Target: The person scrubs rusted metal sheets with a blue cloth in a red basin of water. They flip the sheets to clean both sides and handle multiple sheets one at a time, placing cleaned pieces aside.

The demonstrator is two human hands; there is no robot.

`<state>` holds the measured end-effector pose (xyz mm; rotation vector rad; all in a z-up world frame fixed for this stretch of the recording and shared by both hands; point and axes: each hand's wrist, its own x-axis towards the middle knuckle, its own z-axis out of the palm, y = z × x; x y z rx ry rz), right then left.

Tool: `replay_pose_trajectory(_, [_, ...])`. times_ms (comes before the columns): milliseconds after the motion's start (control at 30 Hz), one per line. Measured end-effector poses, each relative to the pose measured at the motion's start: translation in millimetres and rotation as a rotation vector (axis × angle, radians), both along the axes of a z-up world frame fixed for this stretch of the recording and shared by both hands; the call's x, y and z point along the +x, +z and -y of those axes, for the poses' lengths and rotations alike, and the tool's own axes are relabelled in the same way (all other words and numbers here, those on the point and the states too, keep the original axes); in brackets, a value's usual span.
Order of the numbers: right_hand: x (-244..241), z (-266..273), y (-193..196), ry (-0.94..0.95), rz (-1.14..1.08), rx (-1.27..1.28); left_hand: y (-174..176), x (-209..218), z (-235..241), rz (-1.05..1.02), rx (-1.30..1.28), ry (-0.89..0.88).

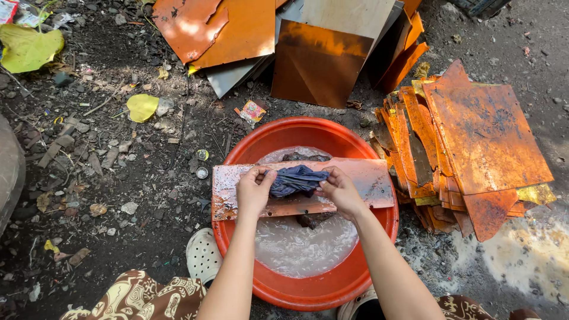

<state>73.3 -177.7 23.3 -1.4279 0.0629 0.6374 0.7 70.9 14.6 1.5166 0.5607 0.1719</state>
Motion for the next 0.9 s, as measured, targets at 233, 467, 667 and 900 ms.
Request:
replay_pose_trajectory(233, [-12.3,-0.6,-17.6,0.364,0.697,-0.946,47.8,-7.9,35.8,-0.253,0.809,-0.173])
replay_pose_trajectory(467, [-28.2,1.4,-34.3,0.581,0.576,-1.211,19.9,3.1,95.0,-0.32,0.952,-0.498])
replay_pose_trajectory(667, [-27.4,-2.0,-32.2,0.621,0.585,-1.259,-41.9,-15.8,46.8,0.05,1.115,-0.424])
replay_pose_trajectory(900, [-33.6,1.4,-46.7,0.621,0.569,-1.253,-30.3,-0.7,24.6,-0.112,1.24,-0.1])
